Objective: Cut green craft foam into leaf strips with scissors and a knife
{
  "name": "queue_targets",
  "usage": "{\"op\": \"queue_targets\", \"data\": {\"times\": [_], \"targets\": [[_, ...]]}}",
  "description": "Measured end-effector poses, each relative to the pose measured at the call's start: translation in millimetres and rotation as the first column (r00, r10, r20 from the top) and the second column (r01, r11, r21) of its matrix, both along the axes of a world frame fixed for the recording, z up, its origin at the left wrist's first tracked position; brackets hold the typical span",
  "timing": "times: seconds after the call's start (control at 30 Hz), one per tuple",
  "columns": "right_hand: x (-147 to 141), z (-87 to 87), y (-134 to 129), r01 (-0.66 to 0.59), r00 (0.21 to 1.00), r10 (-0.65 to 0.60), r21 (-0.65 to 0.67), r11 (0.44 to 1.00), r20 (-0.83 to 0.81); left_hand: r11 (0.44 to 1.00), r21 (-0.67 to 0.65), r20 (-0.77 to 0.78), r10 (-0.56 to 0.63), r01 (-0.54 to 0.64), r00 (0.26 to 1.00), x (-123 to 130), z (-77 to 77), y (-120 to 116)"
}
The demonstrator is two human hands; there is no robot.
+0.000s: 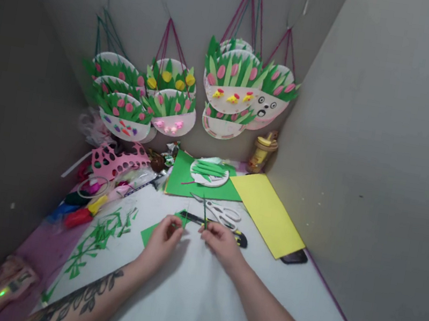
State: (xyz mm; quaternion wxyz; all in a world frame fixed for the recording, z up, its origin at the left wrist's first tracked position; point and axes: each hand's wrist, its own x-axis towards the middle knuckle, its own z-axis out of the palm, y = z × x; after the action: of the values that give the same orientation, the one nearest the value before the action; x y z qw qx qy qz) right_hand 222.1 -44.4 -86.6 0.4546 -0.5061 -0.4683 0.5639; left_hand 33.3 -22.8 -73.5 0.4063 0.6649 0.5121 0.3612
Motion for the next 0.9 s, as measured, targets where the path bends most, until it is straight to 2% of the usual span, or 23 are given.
{"op": "queue_targets", "data": {"times": [0.07,0.13,0.2,0.27,0.37,0.43,0.5,0.63,0.73,0.8,0.83,0.87,0.9], "targets": [[5.5,0.8,3.8,0.123,0.989,-0.13,0.109,0.986,0.066,0.997,0.061,-0.248,-0.025,0.041,0.969,-3.3,6.1,-0.5],[9.6,2.1,6.3,0.182,0.962,-0.225,0.252,0.95,0.156,0.992,0.099,-0.48,-0.022,0.079,0.877,-4.1,12.9,-2.4],[11.5,2.7,7.3,0.145,0.914,-0.277,0.397,0.906,0.297,0.99,0.123,-0.634,0.019,0.076,0.773,-0.6,18.0,-4.4],[11.8,2.3,7.5,0.054,0.843,-0.303,0.488,0.871,0.446,0.988,0.149,-0.712,0.074,0.047,0.698,7.6,19.3,-5.3],[11.2,0.2,7.7,-0.017,0.755,-0.332,0.522,0.853,0.566,0.982,0.188,-0.746,0.159,-0.025,0.646,22.4,15.3,-2.7],[11.5,-1.8,8.6,-0.023,0.713,-0.349,0.517,0.856,0.609,0.983,0.164,-0.739,0.178,-0.082,0.65,27.6,12.0,2.0],[12.7,-3.8,9.7,-0.018,0.68,-0.362,0.509,0.861,0.638,0.989,0.096,-0.714,0.147,-0.113,0.684,23.7,11.6,9.1],[15.7,-7.5,11.3,0.027,0.667,-0.386,0.498,0.867,0.637,0.985,0.088,-0.683,0.166,-0.145,0.711,-15.6,23.7,24.2],[15.7,-9.5,12.3,0.046,0.67,-0.394,0.494,0.868,0.63,0.949,0.162,-0.693,0.304,-0.269,0.654,-51.7,39.4,25.3],[14.3,-10.3,13.6,0.053,0.661,-0.404,0.498,0.866,0.633,0.911,0.236,-0.695,0.401,-0.338,0.596,-61.7,46.0,18.6],[13.4,-10.4,14.5,0.057,0.655,-0.409,0.498,0.865,0.636,0.899,0.27,-0.694,0.43,-0.344,0.578,-60.9,46.6,13.8],[12.5,-10.5,15.5,0.063,0.648,-0.414,0.497,0.865,0.639,0.909,0.305,-0.701,0.417,-0.284,0.579,-56.8,45.4,8.9],[11.7,-10.5,16.5,0.069,0.64,-0.419,0.496,0.866,0.643,0.942,0.297,-0.723,0.328,-0.156,0.608,-50.6,42.4,4.4]]}}
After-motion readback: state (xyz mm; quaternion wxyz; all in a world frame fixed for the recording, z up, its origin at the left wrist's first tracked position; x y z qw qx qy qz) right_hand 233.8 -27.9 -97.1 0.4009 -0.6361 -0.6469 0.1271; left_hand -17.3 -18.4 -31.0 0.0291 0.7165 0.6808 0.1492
